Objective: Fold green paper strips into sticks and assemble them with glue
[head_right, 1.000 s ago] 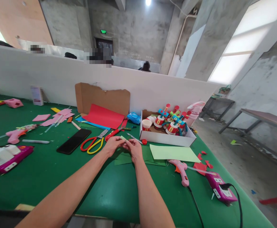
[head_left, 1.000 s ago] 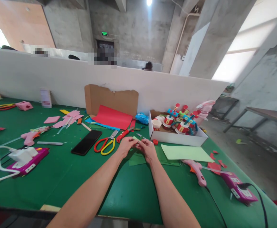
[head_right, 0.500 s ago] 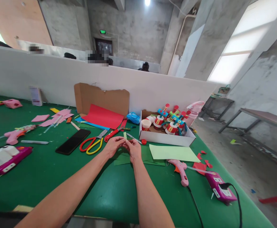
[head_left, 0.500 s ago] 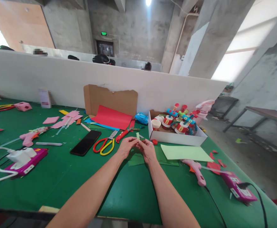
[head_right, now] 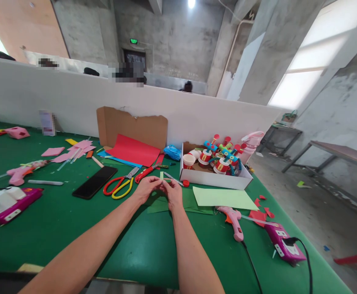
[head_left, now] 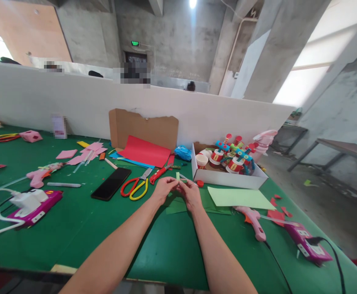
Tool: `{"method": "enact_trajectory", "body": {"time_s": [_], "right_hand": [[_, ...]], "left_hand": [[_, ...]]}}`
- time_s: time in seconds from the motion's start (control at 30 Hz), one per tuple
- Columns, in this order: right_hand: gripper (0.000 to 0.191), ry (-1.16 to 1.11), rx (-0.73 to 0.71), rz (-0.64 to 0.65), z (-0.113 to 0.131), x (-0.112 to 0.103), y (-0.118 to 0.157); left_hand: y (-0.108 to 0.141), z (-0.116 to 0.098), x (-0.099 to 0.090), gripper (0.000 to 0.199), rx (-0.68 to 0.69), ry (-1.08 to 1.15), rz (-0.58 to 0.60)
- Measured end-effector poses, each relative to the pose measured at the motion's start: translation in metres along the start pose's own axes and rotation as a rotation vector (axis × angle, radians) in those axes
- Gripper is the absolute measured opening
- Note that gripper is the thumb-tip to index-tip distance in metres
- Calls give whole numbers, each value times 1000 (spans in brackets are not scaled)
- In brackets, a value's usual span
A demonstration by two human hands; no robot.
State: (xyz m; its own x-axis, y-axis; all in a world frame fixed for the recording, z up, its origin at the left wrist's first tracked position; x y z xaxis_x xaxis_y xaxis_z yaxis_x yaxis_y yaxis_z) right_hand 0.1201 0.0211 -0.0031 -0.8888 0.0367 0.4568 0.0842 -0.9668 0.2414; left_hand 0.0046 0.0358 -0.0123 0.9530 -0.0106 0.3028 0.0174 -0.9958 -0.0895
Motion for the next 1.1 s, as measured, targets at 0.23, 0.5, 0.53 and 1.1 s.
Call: {"method": "enact_trajectory", "body": {"time_s": [0.23,0.5,0.53,1.1], "right_hand": [[32,-39,-6,-3,1,0,0],[31,2,14,-34,2,0,1],[31,16,22,-49,2,0,2],[30,94,-160,-270,22,-18,1]], "left_hand": [[0,2,1,32,-11,34,8],[0,-2,1,29,9,-8,23],[1,-4,1,28,22,-40,27],[6,-11,7,23,-6,-150,84]]}}
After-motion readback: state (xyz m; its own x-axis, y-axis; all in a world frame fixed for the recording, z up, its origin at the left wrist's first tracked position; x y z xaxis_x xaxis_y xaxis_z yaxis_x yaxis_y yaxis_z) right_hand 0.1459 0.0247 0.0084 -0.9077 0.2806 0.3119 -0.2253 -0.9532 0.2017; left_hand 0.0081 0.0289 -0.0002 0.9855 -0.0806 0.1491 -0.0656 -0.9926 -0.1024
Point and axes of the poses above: each hand's wrist, its own y-axis away from the middle knuckle, its own x-axis out of the palm, z = x × y, the point moved 4 cm from there along -y, towards the middle knuckle, and after that the axes turned 9 degrees about x, right-handed, at the moved point
